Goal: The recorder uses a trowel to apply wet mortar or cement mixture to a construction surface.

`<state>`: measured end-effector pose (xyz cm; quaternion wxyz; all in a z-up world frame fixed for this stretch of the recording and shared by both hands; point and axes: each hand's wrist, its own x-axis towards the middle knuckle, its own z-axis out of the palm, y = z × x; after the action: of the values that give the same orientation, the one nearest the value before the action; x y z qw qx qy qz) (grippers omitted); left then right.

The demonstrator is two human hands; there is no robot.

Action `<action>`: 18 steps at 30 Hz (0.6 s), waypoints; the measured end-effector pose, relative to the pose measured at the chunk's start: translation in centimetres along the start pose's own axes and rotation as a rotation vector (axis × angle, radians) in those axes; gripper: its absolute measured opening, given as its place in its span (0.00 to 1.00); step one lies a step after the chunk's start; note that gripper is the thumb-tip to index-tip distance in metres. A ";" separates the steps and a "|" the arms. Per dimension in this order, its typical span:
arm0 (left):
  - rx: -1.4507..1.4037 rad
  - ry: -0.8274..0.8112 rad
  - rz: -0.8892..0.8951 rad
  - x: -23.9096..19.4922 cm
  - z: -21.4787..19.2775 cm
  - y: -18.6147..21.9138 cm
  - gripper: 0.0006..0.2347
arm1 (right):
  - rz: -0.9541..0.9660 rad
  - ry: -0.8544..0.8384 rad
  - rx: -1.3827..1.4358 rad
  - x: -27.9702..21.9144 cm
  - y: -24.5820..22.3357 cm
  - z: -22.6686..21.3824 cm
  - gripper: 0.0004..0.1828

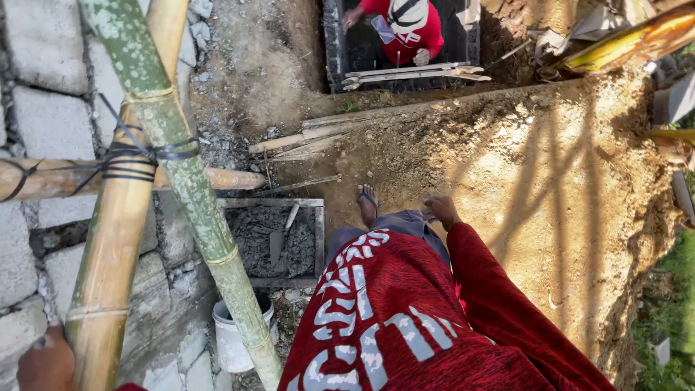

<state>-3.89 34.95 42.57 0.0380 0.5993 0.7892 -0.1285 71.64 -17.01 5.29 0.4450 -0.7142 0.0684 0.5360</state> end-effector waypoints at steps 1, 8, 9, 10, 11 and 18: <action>0.007 -0.006 -0.033 -0.8 0.7 0.3 0.35 | -0.002 -0.017 -0.014 -0.1 0.1 0.1 0.14; -0.012 0.000 -0.161 -6.9 -0.1 2.9 0.36 | 0.032 -0.041 -0.014 -0.5 -0.1 -0.4 0.14; -0.029 0.011 -0.138 -7.3 -0.7 3.6 0.35 | 0.021 -0.030 -0.022 -0.5 -0.3 -0.4 0.14; -0.031 0.009 -0.149 -7.8 -1.0 3.7 0.35 | 0.022 -0.036 -0.032 -1.0 -1.0 -0.2 0.14; -0.036 -0.001 -0.164 -8.0 -1.3 4.1 0.35 | 0.052 -0.009 -0.060 -1.4 -1.8 0.0 0.14; -0.056 0.008 -0.196 -8.5 -1.1 4.4 0.35 | 0.072 0.022 -0.123 -1.5 -3.5 0.1 0.15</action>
<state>2.83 28.38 44.75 0.0389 0.5185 0.8474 -0.1072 72.95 -15.41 8.47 0.3799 -0.7432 0.0658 0.5468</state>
